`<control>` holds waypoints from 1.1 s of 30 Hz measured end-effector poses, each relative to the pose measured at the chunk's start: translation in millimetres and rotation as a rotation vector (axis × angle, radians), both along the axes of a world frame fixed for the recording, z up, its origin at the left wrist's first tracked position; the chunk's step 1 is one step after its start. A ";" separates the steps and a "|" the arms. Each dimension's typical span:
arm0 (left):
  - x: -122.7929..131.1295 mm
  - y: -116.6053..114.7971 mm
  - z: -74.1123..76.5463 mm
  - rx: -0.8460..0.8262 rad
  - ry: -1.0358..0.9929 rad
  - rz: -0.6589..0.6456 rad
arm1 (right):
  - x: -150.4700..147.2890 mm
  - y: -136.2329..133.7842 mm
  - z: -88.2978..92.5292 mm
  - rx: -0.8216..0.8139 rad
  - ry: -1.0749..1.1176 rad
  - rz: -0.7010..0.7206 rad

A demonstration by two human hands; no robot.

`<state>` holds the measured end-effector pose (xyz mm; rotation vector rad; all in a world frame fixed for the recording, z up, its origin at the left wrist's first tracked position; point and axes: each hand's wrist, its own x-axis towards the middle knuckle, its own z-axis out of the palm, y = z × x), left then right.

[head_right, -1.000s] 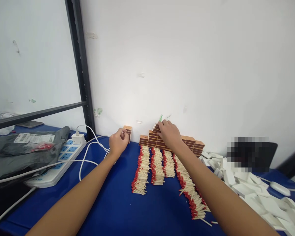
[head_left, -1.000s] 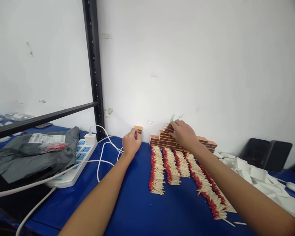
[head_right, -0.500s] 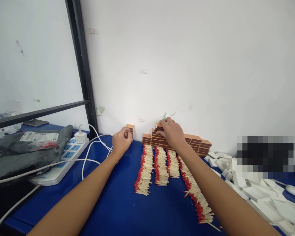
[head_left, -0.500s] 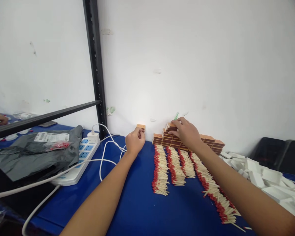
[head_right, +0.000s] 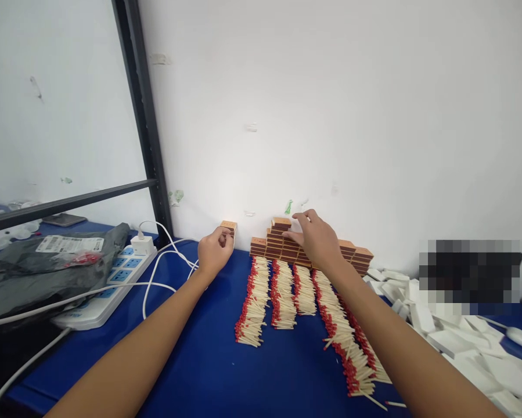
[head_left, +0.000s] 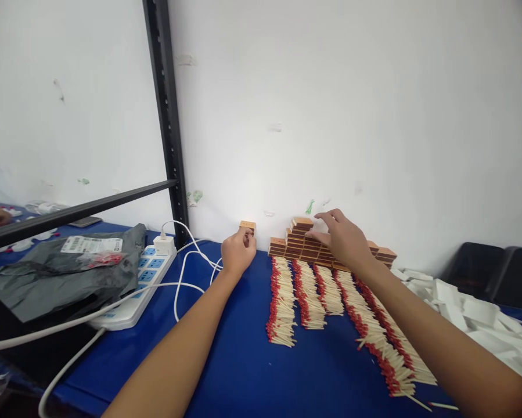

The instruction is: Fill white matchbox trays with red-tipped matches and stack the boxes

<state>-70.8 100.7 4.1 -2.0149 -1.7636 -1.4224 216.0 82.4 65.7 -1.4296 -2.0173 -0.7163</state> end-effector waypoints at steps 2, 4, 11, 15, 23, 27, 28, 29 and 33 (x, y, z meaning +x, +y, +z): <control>1.3 -1.2 -0.3 0.006 0.022 -0.012 | 6.7 -19.6 -1.7 -0.005 0.045 0.014; 3.2 -3.3 -0.8 0.015 0.047 -0.032 | 18.6 -42.7 -4.8 -0.013 0.093 0.004; 13.6 -11.7 -3.9 0.103 0.185 -0.166 | 117.3 -93.3 -32.3 -0.141 0.258 -0.106; 20.2 -19.4 -2.7 0.213 0.282 -0.242 | 179.6 -93.7 -47.7 -0.197 0.254 -0.174; 39.8 -46.5 3.5 0.506 0.412 -0.446 | 191.2 -95.8 -52.5 -0.459 0.052 -0.382; 47.9 -60.5 8.4 0.597 0.427 -0.510 | 188.8 -96.9 -55.3 -0.508 0.086 -0.376; 49.5 -63.1 9.8 0.614 0.434 -0.527 | 189.6 -97.3 -55.3 -0.510 0.112 -0.361; 50.8 -65.3 11.0 0.636 0.439 -0.544 | 190.5 -97.8 -55.1 -0.510 0.137 -0.349; 52.8 -68.2 13.2 0.677 0.450 -0.577 | 192.1 -100.3 -52.4 -0.409 0.174 -0.302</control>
